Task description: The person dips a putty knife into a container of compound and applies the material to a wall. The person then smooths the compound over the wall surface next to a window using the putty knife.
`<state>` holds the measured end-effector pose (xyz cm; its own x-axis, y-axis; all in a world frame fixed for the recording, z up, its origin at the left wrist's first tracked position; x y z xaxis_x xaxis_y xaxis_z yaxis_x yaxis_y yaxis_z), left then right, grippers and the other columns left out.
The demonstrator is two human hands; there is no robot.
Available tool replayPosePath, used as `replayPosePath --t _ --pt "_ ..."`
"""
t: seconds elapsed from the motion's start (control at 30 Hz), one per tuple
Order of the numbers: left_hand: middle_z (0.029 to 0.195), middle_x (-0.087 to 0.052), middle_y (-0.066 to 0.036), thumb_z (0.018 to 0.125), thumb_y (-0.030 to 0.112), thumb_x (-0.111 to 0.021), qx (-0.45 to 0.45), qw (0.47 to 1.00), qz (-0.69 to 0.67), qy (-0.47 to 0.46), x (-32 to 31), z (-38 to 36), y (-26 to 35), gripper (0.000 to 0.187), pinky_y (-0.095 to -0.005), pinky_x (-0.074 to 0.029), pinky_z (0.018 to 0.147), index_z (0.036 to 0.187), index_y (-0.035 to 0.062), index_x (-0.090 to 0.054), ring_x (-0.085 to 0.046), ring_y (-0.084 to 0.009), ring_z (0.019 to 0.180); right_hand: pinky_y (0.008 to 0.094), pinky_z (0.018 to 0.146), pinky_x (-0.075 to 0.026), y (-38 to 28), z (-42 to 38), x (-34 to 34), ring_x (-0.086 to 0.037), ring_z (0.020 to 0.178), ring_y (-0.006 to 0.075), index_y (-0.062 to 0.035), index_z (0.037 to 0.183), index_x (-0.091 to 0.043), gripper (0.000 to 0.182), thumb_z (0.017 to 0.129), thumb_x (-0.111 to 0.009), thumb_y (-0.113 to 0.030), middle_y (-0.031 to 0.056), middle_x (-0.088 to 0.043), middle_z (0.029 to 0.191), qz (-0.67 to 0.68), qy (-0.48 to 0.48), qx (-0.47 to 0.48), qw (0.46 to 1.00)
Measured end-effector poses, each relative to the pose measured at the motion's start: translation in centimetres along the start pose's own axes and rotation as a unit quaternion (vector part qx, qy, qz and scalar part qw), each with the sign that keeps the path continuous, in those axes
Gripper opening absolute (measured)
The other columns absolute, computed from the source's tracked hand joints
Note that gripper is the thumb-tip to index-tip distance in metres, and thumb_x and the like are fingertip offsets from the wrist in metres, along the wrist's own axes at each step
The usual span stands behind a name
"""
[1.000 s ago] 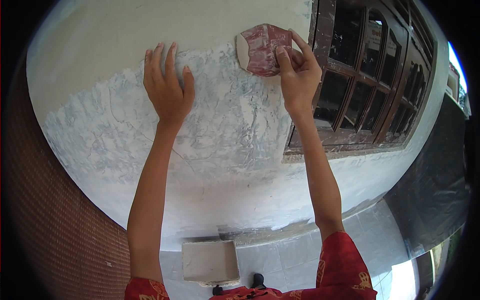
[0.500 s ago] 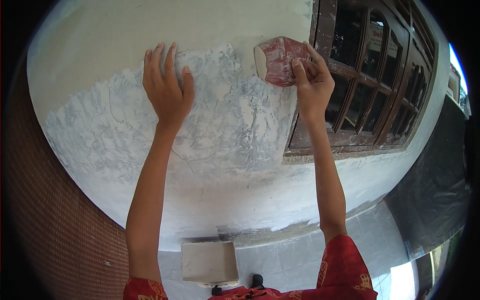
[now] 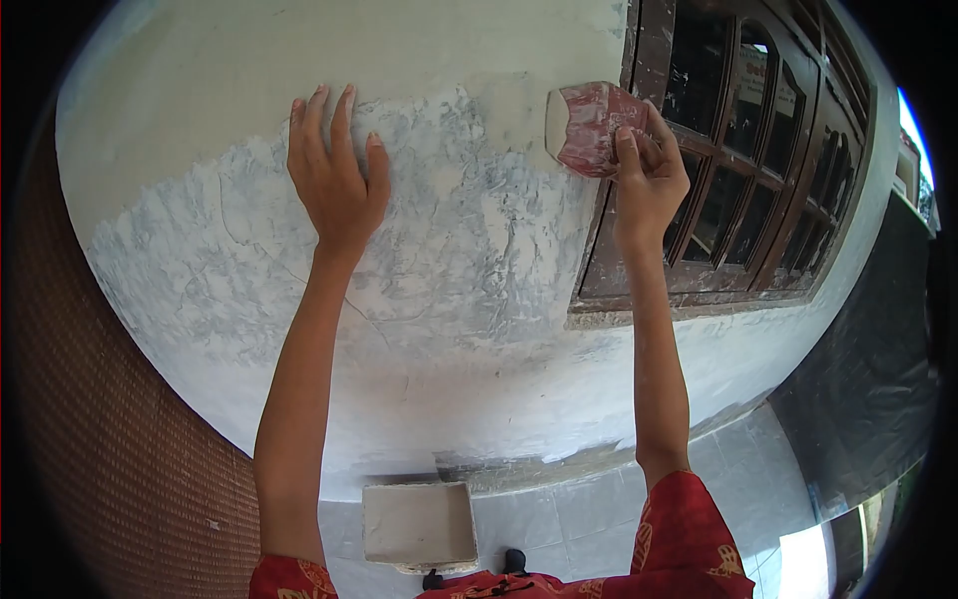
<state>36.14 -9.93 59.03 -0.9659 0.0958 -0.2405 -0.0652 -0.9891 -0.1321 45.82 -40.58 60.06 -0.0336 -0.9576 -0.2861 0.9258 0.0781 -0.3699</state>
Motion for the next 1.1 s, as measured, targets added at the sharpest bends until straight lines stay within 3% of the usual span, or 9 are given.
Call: replayPosePath --t 0.17,0.37,0.5,0.57,0.63,0.83,0.9,1.03,1.1 --pt "0.148 -0.042 -0.015 0.097 0.027 -0.049 0.001 1.000 0.017 -0.013 -0.3 0.0 0.3 0.048 -0.0544 -0.027 0.112 0.143 0.0116 -0.050 -0.033 -0.0377 0.142 0.0224 0.073 -0.057 -0.7 1.3 4.9 -0.068 0.090 0.0101 0.0035 0.138 -0.052 0.042 0.096 -0.060 -0.001 0.0133 -0.072 0.103 0.053 0.096 0.003 0.994" --pt "0.147 -0.042 -0.015 0.097 0.026 -0.050 -0.001 1.000 0.007 0.001 0.0 0.2 0.2 0.048 -0.0540 -0.028 0.112 0.142 0.0118 -0.050 -0.034 -0.0378 0.141 0.0222 0.076 -0.053 -1.0 -0.3 -2.1 -0.066 0.086 0.0086 0.0022 0.137 -0.054 0.043 0.096 -0.064 -0.004 0.0122 -0.073 0.100 0.001 -0.043 0.001 0.999" --pt "0.147 -0.043 -0.015 0.097 0.026 -0.049 0.003 1.000 0.011 -0.002 0.1 0.1 0.2 0.047 -0.0542 -0.028 0.112 0.142 0.0111 -0.051 -0.034 -0.0383 0.141 0.0213 0.075 -0.053 0.2 1.7 1.8 -0.066 0.085 0.0084 0.0032 0.137 -0.053 0.044 0.095 -0.064 -0.003 0.0126 -0.073 0.101 -0.033 0.035 0.014 0.999" --pt "0.147 -0.043 -0.015 0.097 0.026 -0.049 0.007 1.000 0.015 -0.005 0.1 0.1 0.2 0.047 -0.0543 -0.028 0.112 0.142 0.0108 -0.051 -0.034 -0.0384 0.141 0.0207 0.074 -0.053 -0.6 1.6 4.4 -0.066 0.085 0.0079 0.0045 0.139 -0.050 0.045 0.096 -0.063 -0.001 0.0132 -0.073 0.100 0.045 0.137 0.000 0.990" --pt "0.147 -0.043 -0.015 0.097 0.025 -0.050 0.003 1.000 0.016 -0.008 0.0 0.1 0.3 0.047 -0.0545 -0.028 0.112 0.142 0.0105 -0.051 -0.034 -0.0388 0.141 0.0209 0.075 -0.053 -1.6 1.4 3.5 -0.067 0.083 0.0087 0.0061 0.140 -0.048 0.046 0.096 -0.061 0.000 0.0140 -0.073 0.099 0.056 0.138 0.011 0.989" --pt "0.147 -0.043 -0.015 0.097 0.025 -0.050 -0.001 1.000 0.004 0.009 0.1 0.1 0.0 0.047 -0.0540 -0.029 0.112 0.142 0.0105 -0.051 -0.035 -0.0387 0.140 0.0248 0.074 -0.054 -2.2 1.5 -5.6 -0.067 0.081 0.0102 -0.0007 0.134 -0.058 0.042 0.092 -0.066 -0.004 0.0124 -0.074 0.094 -0.004 -0.050 0.056 0.997" --pt "0.147 -0.043 -0.015 0.097 0.025 -0.050 0.002 1.000 0.003 0.006 0.1 0.0 0.0 0.047 -0.0537 -0.029 0.112 0.142 0.0105 -0.051 -0.035 -0.0383 0.140 0.0261 0.074 -0.054 -2.2 2.3 -5.4 -0.067 0.080 0.0099 -0.0036 0.130 -0.062 0.040 0.091 -0.068 -0.005 0.0116 -0.074 0.092 -0.062 -0.021 0.075 0.995" --pt "0.147 -0.043 -0.015 0.097 0.025 -0.050 0.010 1.000 0.008 -0.004 0.1 0.0 0.1 0.047 -0.0532 -0.028 0.112 0.142 0.0110 -0.051 -0.034 -0.0374 0.141 0.0238 0.072 -0.053 -2.3 3.9 0.2 -0.067 0.080 0.0093 0.0002 0.135 -0.057 0.043 0.093 -0.065 -0.004 0.0120 -0.074 0.094 -0.026 0.075 0.042 0.996" --pt "0.147 -0.043 -0.015 0.097 0.025 -0.050 0.011 1.000 0.011 -0.004 0.2 0.2 0.0 0.047 -0.0533 -0.028 0.112 0.142 0.0113 -0.051 -0.034 -0.0373 0.141 0.0233 0.072 -0.053 -2.3 3.4 0.5 -0.067 0.080 0.0089 0.0009 0.136 -0.056 0.043 0.093 -0.065 -0.004 0.0120 -0.074 0.095 0.015 0.069 0.037 0.997"
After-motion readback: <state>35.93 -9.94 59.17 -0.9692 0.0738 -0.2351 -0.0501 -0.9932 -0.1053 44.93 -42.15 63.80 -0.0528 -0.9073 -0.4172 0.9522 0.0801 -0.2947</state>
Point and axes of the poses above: each hand's wrist, its own z-axis towards the middle knuckle, its own x-axis out of the back of the hand, y = z × x, the point moved 9 cm from there along z, towards the middle knuckle
